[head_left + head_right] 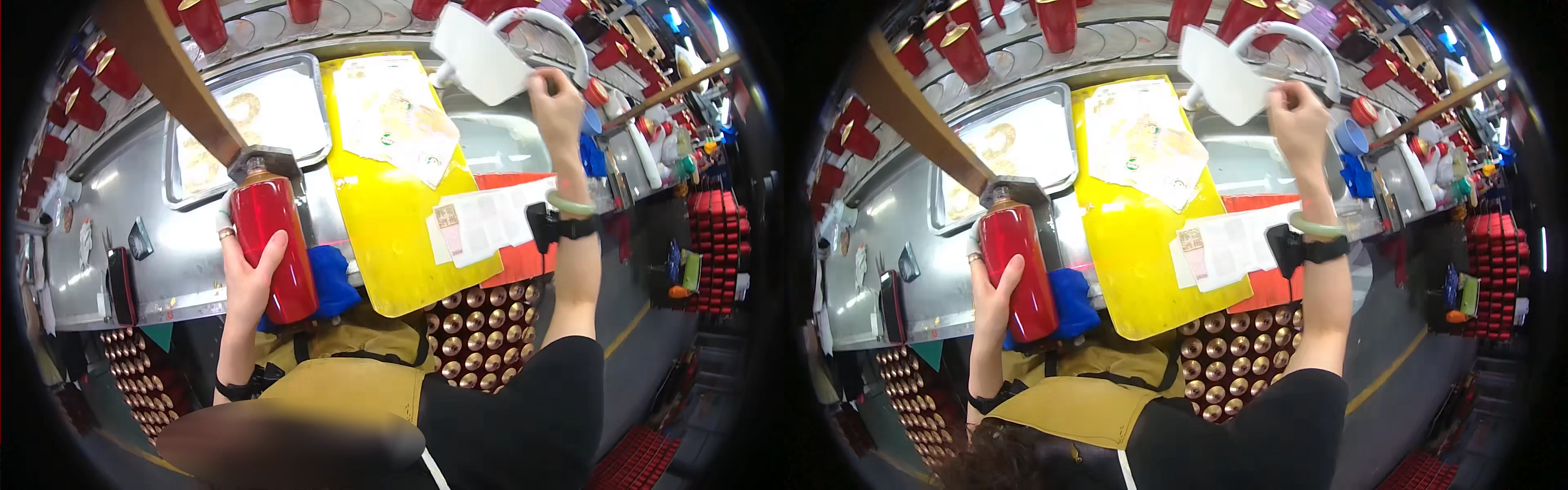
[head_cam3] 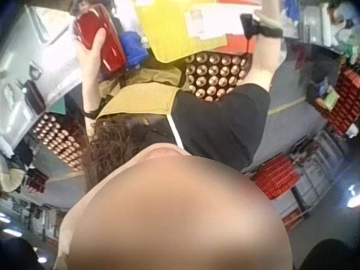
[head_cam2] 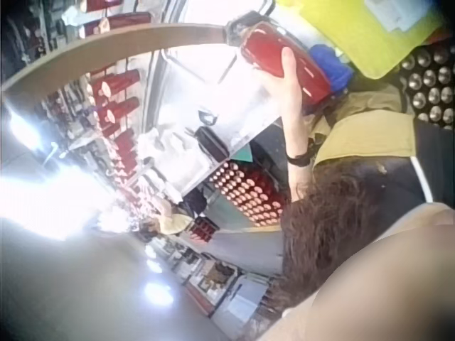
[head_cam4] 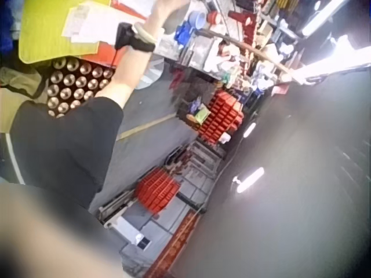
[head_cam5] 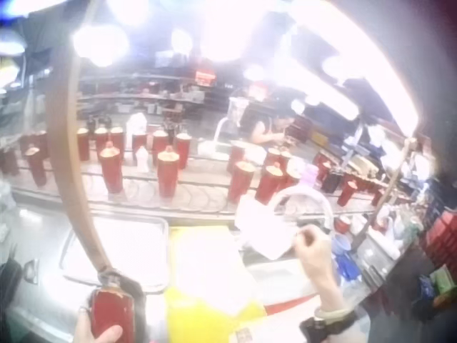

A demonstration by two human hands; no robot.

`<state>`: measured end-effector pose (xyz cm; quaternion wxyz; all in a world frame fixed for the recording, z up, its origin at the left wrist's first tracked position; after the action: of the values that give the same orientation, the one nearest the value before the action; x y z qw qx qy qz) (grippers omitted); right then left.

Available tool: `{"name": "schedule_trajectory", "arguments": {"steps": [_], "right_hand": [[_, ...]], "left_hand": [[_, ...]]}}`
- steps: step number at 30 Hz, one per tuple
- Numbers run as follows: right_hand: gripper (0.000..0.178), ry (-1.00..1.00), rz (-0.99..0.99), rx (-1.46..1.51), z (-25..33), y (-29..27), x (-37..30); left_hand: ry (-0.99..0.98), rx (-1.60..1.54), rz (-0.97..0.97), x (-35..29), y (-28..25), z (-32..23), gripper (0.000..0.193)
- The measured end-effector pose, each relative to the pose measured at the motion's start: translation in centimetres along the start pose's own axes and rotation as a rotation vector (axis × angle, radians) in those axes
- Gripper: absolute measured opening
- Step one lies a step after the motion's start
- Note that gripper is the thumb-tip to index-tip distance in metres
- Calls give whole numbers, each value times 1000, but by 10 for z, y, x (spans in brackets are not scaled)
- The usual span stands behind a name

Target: Applying decorative labels and seals to red liquor bottles on a production line.

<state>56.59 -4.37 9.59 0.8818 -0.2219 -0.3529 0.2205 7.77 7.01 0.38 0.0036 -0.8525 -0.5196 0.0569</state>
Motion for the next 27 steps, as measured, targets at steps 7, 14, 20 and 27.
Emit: {"name": "schedule_trajectory", "arguments": {"steps": [7,14,20,27], "right_hand": [[18,566,-551,211,-131,-265,-98],[28,477,-351,-924,-131,-336,-221],[30,696,-116,-797,-201,-254,-252],[35,153,-58,-409,-156,-177,-113]], "left_hand": [[26,-4,-14,4,-6,14,76],[41,55,4,4,-7,17,70],[49,77,-11,3,-12,20,69],[-53,21,-35,0,-15,28,67]]}}
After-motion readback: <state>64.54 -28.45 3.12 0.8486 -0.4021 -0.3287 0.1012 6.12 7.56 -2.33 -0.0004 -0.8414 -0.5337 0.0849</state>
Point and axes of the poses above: each hand's wrist, its own x-axis towards the middle knuckle, its own y-axis out of the palm, z = x × y, the point moved 7 cm from there along x, towards the middle knuckle, and after that the axes turned 2 degrees about z, right-handed, at the moved point
